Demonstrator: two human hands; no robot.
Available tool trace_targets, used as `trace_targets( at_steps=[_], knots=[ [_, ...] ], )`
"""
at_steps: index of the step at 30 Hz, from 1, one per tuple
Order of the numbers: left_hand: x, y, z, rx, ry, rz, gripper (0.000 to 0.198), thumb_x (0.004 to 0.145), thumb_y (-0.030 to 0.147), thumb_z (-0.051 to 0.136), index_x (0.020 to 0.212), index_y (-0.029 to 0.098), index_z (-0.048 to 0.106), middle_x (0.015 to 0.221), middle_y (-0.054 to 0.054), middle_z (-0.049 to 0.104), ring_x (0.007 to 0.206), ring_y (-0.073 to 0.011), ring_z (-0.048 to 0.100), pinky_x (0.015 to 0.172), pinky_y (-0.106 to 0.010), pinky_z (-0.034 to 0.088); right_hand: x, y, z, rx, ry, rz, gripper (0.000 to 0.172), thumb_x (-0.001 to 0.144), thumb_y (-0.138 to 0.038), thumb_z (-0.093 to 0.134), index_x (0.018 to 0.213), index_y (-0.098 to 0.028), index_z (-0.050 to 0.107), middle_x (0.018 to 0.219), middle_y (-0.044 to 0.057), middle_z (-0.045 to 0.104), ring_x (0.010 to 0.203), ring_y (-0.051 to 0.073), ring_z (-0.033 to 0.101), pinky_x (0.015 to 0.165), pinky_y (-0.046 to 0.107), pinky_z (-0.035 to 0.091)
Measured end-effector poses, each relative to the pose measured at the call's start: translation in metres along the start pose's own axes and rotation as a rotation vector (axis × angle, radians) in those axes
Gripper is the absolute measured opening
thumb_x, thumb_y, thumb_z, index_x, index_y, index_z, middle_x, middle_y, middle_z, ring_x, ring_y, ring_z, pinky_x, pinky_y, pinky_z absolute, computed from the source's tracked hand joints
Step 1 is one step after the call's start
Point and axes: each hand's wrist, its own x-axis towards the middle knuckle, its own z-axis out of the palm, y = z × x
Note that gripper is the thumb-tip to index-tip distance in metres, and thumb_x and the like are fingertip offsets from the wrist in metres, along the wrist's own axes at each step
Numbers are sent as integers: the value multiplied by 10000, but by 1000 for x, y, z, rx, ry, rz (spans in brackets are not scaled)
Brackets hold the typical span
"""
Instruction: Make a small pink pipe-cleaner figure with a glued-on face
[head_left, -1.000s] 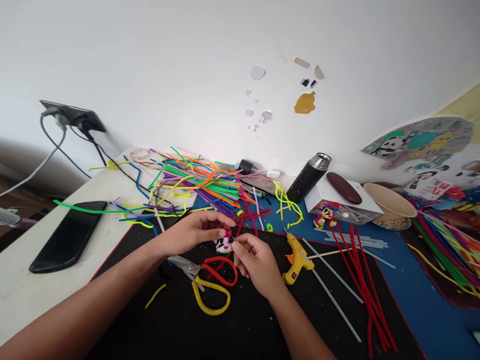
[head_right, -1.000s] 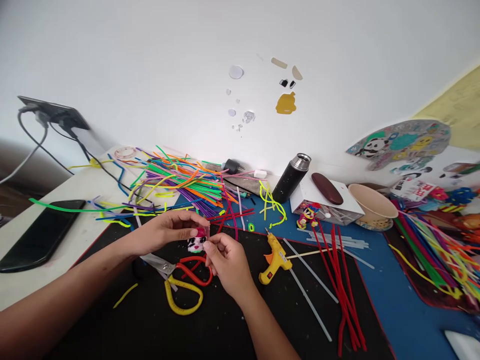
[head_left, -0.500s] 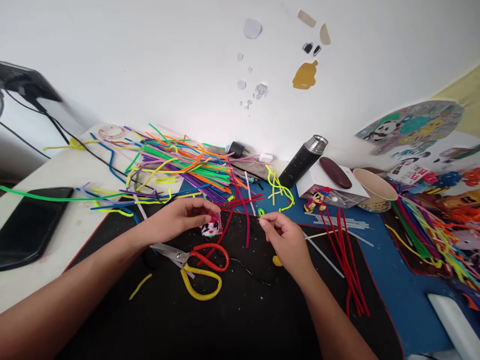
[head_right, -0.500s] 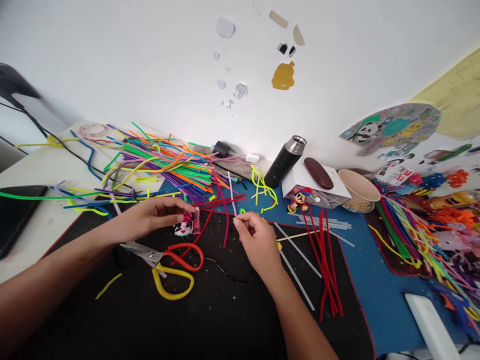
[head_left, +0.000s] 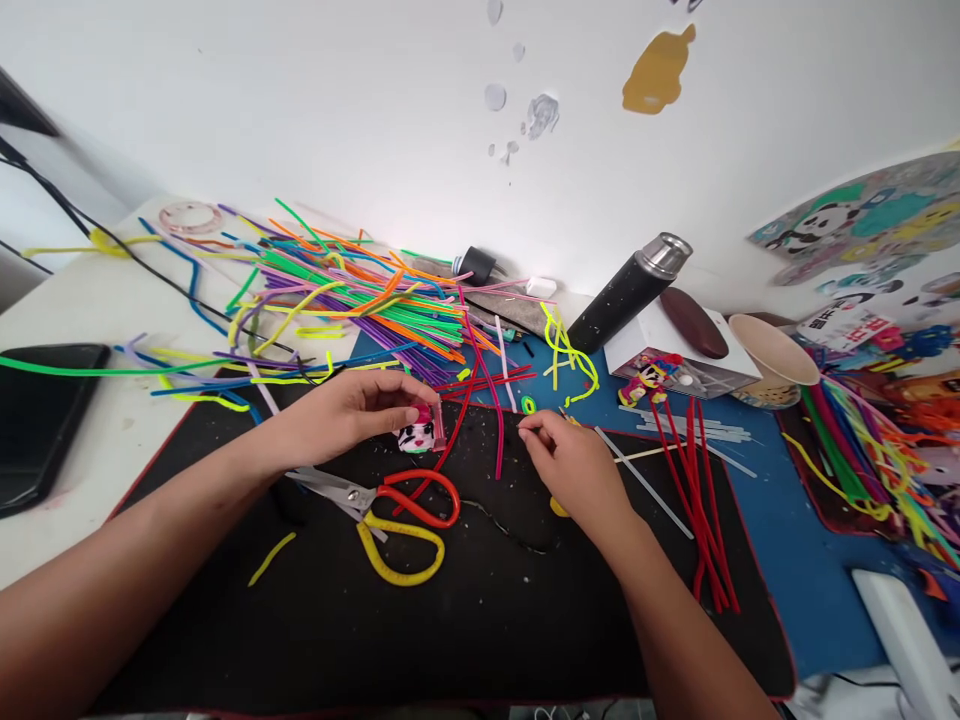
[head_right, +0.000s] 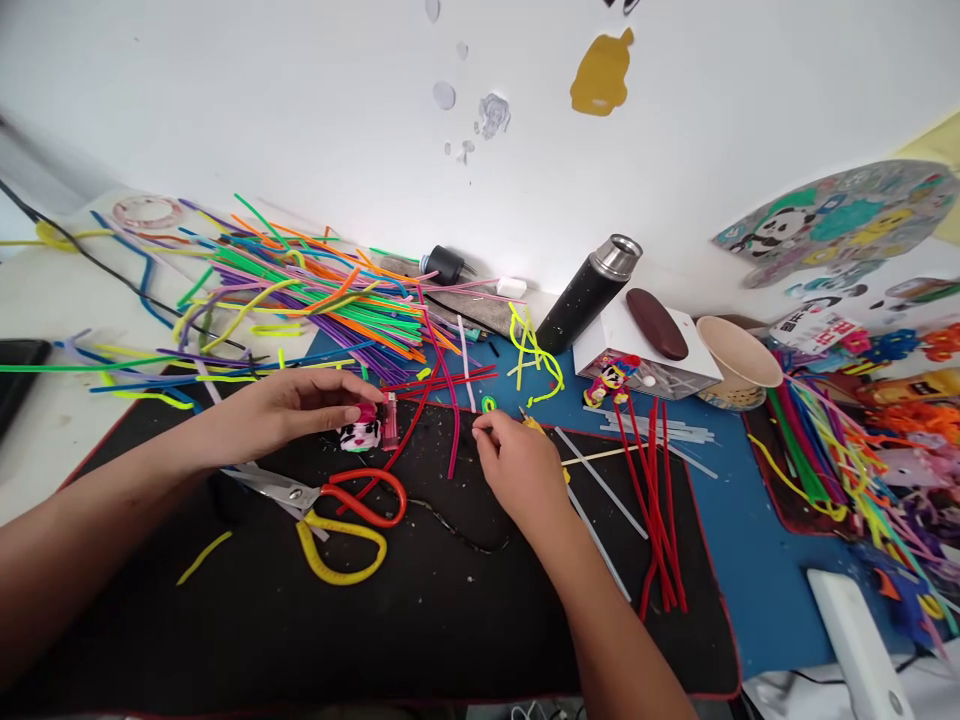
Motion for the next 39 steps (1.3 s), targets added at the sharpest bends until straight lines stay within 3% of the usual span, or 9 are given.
trace_targets(
  at_steps=[11, 21, 24, 30, 35, 39],
  knots=[
    [1, -1, 22, 43, -62, -20, 301, 968, 426, 646, 1184, 226, 710, 1010, -36, 721, 873, -188, 648, 788, -309, 519, 0, -12, 9, -176, -141, -3, 102, 1012, -266, 632, 1076, -249, 709, 770, -15, 764, 748, 217, 714, 632, 319, 316],
    [-2, 4, 30, 57, -73, -19, 302, 973, 414, 637, 1191, 219, 714, 948, -21, 693, 824, -170, 613, 728, -270, 485, 0, -17, 10, -195, -183, 48, 89, 1006, -243, 609, 1039, -235, 692, 744, -2, 732, 731, 216, 685, 594, 315, 254],
    [-1, 6, 36, 82, -97, -7, 307, 980, 403, 615, 1210, 223, 711, 962, -27, 703, 838, -177, 630, 735, -275, 494, -1, -14, 8, -147, -163, 41, 74, 979, -221, 615, 991, -231, 687, 694, -12, 689, 688, 204, 649, 593, 306, 260],
    [17, 18, 50, 311, -136, 117, 274, 974, 269, 582, 1209, 224, 718, 1020, -36, 742, 886, -180, 676, 786, -276, 515, -15, -2, 5, 134, 27, 22, 82, 962, -285, 596, 933, -235, 655, 620, -45, 590, 586, 170, 574, 588, 284, 332],
    [41, 18, 60, 557, -147, 249, 260, 958, 159, 573, 1163, 195, 729, 1097, -67, 763, 972, -206, 696, 857, -303, 511, -32, -6, 5, 349, 34, 29, 108, 963, -310, 590, 903, -244, 651, 586, -65, 523, 525, 147, 518, 545, 270, 347],
    [50, 14, 60, 699, -117, 272, 293, 961, 126, 554, 1169, 196, 748, 1125, -90, 767, 1058, -244, 683, 928, -344, 504, -42, -9, 8, 430, 13, 30, 111, 970, -301, 581, 907, -238, 646, 588, -69, 495, 517, 136, 487, 534, 265, 337]
  ],
)
